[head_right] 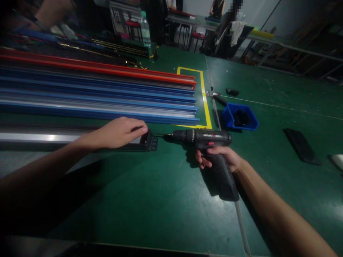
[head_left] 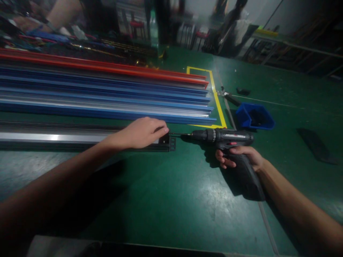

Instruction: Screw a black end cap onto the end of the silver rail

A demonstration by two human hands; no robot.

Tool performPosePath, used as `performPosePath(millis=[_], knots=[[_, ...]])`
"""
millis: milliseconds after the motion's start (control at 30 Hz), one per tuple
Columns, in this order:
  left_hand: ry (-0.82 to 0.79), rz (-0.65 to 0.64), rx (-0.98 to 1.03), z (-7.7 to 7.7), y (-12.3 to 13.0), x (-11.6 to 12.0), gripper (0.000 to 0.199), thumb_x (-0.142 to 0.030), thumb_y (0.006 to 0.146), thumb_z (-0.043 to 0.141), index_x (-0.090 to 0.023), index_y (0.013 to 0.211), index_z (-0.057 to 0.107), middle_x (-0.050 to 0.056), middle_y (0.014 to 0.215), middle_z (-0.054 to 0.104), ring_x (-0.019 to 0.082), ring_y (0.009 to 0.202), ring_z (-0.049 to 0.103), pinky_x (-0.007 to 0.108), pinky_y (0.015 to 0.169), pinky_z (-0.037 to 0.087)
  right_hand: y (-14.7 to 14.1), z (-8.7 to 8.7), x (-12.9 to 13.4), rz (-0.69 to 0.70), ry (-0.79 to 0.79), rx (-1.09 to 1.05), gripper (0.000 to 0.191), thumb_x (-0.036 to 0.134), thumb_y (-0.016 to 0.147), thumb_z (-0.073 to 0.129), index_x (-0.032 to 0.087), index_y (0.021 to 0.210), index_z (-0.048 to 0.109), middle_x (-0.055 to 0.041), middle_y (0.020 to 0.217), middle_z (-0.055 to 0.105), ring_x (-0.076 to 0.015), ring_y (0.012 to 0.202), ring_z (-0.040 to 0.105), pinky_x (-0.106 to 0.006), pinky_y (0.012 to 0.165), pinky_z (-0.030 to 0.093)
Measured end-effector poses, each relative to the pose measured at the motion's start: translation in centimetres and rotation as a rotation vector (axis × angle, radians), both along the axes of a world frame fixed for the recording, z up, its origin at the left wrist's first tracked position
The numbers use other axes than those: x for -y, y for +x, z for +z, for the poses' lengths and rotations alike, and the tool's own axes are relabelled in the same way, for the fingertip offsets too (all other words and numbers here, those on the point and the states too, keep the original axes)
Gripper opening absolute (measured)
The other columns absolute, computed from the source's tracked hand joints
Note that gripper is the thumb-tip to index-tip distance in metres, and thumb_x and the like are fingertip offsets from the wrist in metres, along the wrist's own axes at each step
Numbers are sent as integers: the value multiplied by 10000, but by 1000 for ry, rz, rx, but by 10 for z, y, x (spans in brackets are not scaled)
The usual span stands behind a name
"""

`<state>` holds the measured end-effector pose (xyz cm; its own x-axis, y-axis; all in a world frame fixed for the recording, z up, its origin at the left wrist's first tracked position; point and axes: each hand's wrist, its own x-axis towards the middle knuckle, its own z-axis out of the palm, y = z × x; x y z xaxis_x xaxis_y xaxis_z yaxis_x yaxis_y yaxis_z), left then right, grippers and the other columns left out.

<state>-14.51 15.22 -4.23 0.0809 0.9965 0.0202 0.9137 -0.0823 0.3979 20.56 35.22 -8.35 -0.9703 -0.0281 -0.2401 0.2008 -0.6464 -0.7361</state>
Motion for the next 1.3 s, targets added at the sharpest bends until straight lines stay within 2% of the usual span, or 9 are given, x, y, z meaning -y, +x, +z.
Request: performPosePath(millis=[433,667,1000,1300], knots=[[3,-3,-4,0,0,0,507,-533,1055,326,-209,1004,714,48,988,752,198,854,664,301,725,421,-1,2,1,4,19,3,320,273,941,642,30,1138,711,-102,907,677,-131,700,630,-312,844,577],[12,-10,-5,-1,-1,0,507,-533,1056,327,-207,1014,714,48,975,750,199,846,663,303,723,420,-1,1,0,-14,-8,16,294,247,942,634,23,1113,721,-135,976,713,-118,681,637,-318,834,582],[14,-7,-12,-1,0,0,503,-529,1055,330,-208,992,712,46,962,750,199,834,662,301,710,416,-1,3,0,4,-8,33,257,237,937,647,46,1082,738,-96,924,687,-99,625,595,-294,800,576],[7,-6,-11,0,0,0,500,-532,1058,326,-213,1006,707,42,971,749,202,844,662,299,725,414,0,4,1,-28,0,74,255,235,931,629,21,1022,732,-104,895,688,-69,555,537,-278,753,574]])
